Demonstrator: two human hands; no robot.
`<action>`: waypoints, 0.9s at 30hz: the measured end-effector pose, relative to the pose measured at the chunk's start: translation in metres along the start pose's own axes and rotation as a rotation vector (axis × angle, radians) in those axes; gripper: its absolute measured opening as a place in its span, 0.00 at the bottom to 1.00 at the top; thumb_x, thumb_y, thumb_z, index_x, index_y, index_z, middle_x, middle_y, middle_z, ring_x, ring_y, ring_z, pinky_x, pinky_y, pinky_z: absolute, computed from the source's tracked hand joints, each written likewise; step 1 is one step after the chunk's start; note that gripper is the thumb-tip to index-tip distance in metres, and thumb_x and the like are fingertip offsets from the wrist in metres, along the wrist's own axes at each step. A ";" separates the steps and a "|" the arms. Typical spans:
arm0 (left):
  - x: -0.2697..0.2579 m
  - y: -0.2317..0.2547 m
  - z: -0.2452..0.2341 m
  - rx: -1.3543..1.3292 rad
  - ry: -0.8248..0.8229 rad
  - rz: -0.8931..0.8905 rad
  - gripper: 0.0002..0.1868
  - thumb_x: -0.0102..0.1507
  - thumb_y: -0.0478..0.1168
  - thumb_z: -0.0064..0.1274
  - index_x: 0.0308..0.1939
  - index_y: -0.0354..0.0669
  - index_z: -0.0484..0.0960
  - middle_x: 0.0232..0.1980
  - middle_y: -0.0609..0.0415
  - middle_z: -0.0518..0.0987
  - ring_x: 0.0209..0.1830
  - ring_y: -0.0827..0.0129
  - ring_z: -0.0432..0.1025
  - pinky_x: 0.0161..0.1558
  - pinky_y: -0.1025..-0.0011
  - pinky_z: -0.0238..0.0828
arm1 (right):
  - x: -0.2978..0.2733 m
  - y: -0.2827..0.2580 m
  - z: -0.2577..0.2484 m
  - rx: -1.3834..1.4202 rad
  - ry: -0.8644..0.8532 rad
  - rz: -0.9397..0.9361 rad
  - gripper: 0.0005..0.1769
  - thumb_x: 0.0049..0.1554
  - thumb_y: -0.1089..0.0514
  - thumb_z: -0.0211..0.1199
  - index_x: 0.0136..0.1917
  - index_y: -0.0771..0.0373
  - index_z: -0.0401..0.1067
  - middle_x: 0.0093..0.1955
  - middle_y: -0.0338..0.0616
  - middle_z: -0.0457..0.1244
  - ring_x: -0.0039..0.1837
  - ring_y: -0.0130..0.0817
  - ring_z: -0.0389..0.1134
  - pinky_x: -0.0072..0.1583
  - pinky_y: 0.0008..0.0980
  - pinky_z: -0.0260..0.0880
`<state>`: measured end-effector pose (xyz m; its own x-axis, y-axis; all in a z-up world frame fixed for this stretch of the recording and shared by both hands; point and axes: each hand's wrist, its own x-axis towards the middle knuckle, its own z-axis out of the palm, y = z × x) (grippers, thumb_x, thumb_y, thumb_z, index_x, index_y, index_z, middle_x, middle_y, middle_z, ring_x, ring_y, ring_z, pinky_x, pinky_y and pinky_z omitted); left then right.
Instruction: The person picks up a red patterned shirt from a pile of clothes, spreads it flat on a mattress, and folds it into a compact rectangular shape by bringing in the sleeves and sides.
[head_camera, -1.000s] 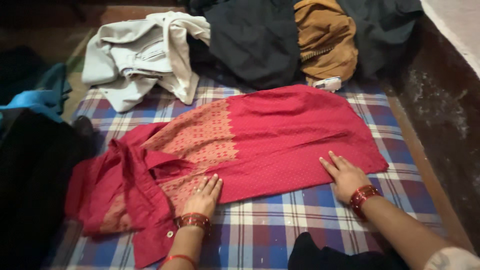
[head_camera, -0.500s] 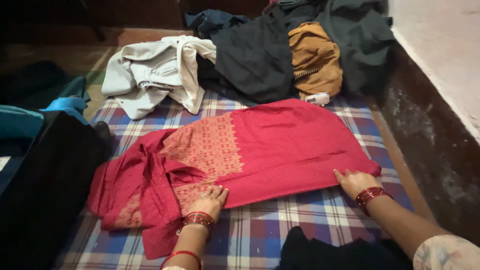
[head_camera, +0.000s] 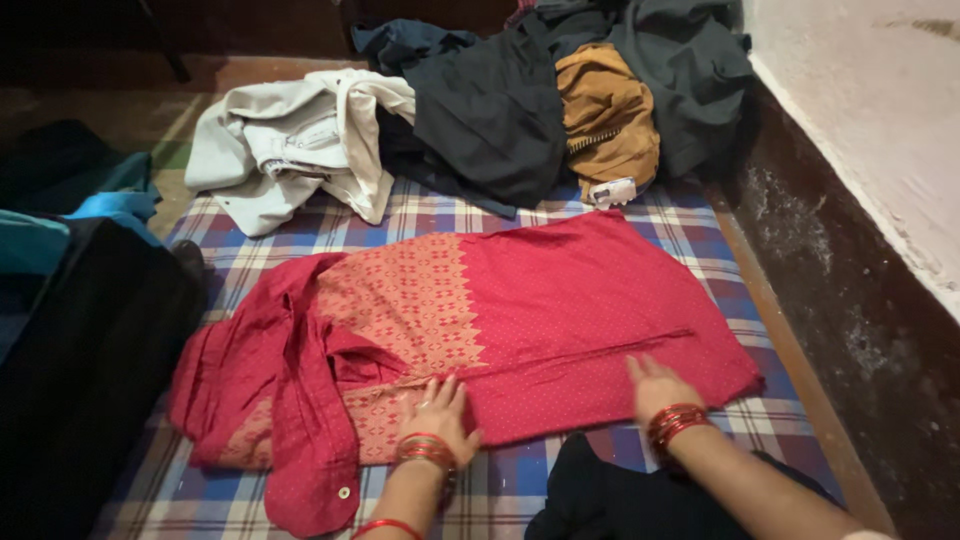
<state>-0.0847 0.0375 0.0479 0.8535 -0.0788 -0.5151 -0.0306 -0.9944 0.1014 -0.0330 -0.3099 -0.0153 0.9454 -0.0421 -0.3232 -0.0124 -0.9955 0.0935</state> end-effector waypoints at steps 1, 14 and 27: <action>0.010 0.013 0.006 -0.024 0.118 0.055 0.47 0.65 0.60 0.50 0.80 0.48 0.46 0.85 0.55 0.42 0.84 0.60 0.39 0.78 0.44 0.33 | -0.006 -0.014 0.000 0.057 0.103 -0.134 0.44 0.59 0.49 0.59 0.82 0.56 0.44 0.83 0.52 0.43 0.81 0.49 0.48 0.78 0.43 0.53; 0.084 0.079 0.019 -0.066 0.227 0.204 0.50 0.62 0.69 0.43 0.80 0.53 0.42 0.84 0.58 0.38 0.83 0.56 0.33 0.76 0.39 0.25 | 0.090 0.043 0.081 0.020 0.353 0.201 0.52 0.60 0.25 0.38 0.84 0.58 0.38 0.88 0.47 0.34 0.86 0.44 0.36 0.77 0.54 0.45; 0.095 0.077 0.030 -0.036 0.336 0.212 0.50 0.61 0.70 0.45 0.80 0.54 0.45 0.83 0.59 0.41 0.83 0.57 0.37 0.75 0.38 0.30 | 0.043 -0.006 0.022 0.326 0.042 0.541 0.58 0.58 0.22 0.41 0.83 0.63 0.32 0.86 0.52 0.25 0.85 0.47 0.25 0.77 0.61 0.32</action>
<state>-0.0218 -0.0489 -0.0188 0.9530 -0.2484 -0.1734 -0.2110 -0.9550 0.2084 0.0009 -0.3079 -0.0510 0.7893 -0.5502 -0.2726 -0.5848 -0.8089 -0.0606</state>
